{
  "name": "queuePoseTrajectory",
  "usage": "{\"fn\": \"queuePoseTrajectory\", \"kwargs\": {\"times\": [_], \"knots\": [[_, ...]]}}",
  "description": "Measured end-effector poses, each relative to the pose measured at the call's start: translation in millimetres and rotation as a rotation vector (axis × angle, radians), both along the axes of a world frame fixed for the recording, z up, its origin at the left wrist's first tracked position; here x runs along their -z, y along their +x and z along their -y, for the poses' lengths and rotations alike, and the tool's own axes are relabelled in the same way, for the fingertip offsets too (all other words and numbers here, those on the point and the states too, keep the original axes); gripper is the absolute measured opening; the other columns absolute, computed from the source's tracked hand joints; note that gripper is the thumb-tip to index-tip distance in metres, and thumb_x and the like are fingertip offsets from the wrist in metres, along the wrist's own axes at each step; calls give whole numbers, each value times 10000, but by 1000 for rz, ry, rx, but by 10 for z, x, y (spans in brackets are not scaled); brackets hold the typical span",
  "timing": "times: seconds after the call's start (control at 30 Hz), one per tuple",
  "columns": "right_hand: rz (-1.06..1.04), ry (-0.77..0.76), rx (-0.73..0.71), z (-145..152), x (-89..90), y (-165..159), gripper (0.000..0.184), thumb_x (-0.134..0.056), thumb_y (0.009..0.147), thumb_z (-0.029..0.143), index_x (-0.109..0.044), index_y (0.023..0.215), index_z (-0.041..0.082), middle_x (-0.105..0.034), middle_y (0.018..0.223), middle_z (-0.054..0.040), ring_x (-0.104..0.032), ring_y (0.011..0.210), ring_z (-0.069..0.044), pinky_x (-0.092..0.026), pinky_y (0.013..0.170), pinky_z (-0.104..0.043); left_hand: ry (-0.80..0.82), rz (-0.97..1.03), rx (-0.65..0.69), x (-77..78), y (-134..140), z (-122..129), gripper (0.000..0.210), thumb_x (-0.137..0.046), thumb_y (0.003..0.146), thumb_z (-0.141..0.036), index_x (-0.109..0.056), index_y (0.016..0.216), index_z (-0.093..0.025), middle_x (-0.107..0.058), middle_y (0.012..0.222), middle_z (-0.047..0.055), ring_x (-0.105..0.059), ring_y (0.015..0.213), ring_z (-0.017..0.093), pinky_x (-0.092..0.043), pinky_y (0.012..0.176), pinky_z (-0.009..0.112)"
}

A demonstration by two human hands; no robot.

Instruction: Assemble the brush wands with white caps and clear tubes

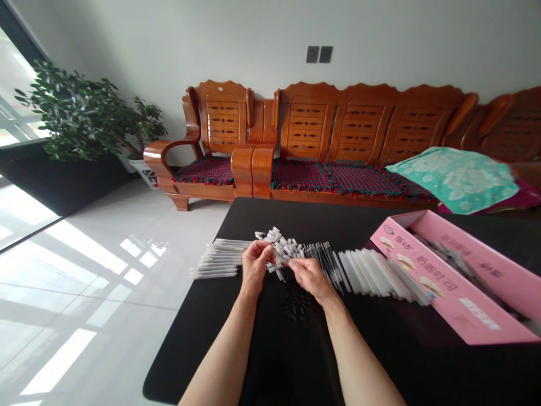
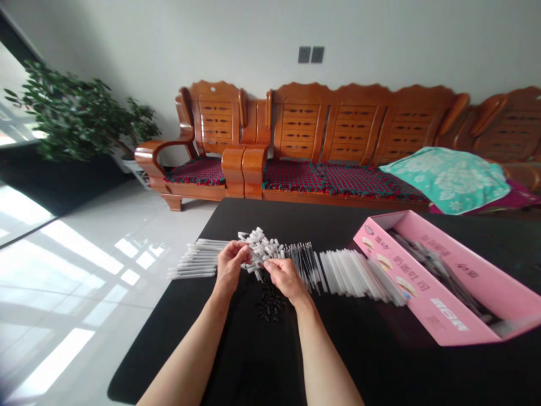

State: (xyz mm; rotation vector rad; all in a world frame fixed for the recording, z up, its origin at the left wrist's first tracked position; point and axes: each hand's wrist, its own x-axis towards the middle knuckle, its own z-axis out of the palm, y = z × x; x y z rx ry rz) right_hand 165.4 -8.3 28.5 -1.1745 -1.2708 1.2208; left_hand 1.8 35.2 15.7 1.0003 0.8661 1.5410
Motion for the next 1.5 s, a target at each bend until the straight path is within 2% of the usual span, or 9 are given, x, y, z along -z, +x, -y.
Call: {"fn": "queuePoseTrajectory", "kwargs": {"times": [0.07, 0.13, 0.2, 0.3, 0.43, 0.67, 1.03, 1.27, 1.5], "knots": [[21, 40, 21, -22, 19, 31, 400, -602, 847, 514, -749, 863, 142, -571, 476, 20, -407, 367, -80, -282, 369, -189, 35, -14, -132, -34, -127, -39, 284, -736, 750, -386, -642, 882, -153, -627, 681, -15, -565, 550, 104, -484, 526, 224], [49, 91, 104, -52, 47, 93, 411, -586, 864, 511, -740, 982, 149, -643, 567, -6, -466, 406, -92, -344, 396, -194, 56, -45, -342, -63, -324, -85, 288, -708, 765, -385, -637, 936, -163, -623, 685, -21, -564, 550, 105, -476, 530, 222], [71, 125, 210, -78, 78, 158, 416, -594, 861, 508, -736, 1008, 146, -655, 587, -14, -480, 417, -96, -364, 403, -196, 33, -140, -588, -74, -562, -125, 267, -674, 785, -389, -644, 923, -163, -610, 667, -26, -561, 542, 107, -464, 541, 223], [109, 142, 256, -91, 108, 203, 408, -587, 866, 504, -737, 987, 144, -644, 569, -11, -479, 413, -95, -369, 397, -197, -74, -385, -934, -65, -895, -155, 254, -635, 805, -402, -677, 901, -170, -616, 656, -15, -602, 595, 145, -481, 630, 266], [158, 149, 211, -74, 99, 180, 393, -579, 877, 492, -732, 984, 146, -636, 569, -5, -484, 416, -93, -382, 404, -198, -261, -699, -1113, -52, -1141, -159, 248, -607, 813, -401, -718, 882, -190, -666, 708, 26, -635, 709, 209, -478, 751, 330], [170, 130, 201, -65, 57, 190, 404, -577, 872, 496, -729, 969, 135, -635, 566, -8, -486, 416, -94, -381, 405, -200, -515, -990, -1081, -45, -1219, -174, 263, -544, 862, -372, -732, 964, -220, -740, 902, 75, -666, 857, 263, -453, 825, 380], [175, 122, 177, -45, 40, 167, 418, -579, 864, 508, -725, 968, 130, -639, 561, -7, -496, 414, -99, -400, 409, -203, -576, -1136, -959, 50, -1270, -237, 286, -540, 875, -360, -751, 1028, -240, -730, 1029, 112, -665, 933, 301, -458, 844, 413], [168, 153, 180, -72, 115, 174, 407, -579, 870, 502, -728, 961, 134, -629, 550, -3, -481, 402, -93, -382, 393, -196, -622, -1162, -874, -31, -1309, -204, 367, -494, 894, -365, -724, 1144, -228, -692, 1173, 131, -652, 1016, 334, -463, 894, 444], [157, 147, 170, -86, 136, 174, 400, -585, 872, 498, -726, 953, 132, -629, 551, -5, -489, 409, -98, -382, 395, -197, -725, -1056, -804, -59, -1316, -177, 437, -441, 908, -393, -699, 1208, -209, -680, 1200, 168, -628, 1095, 364, -480, 895, 450]]}}
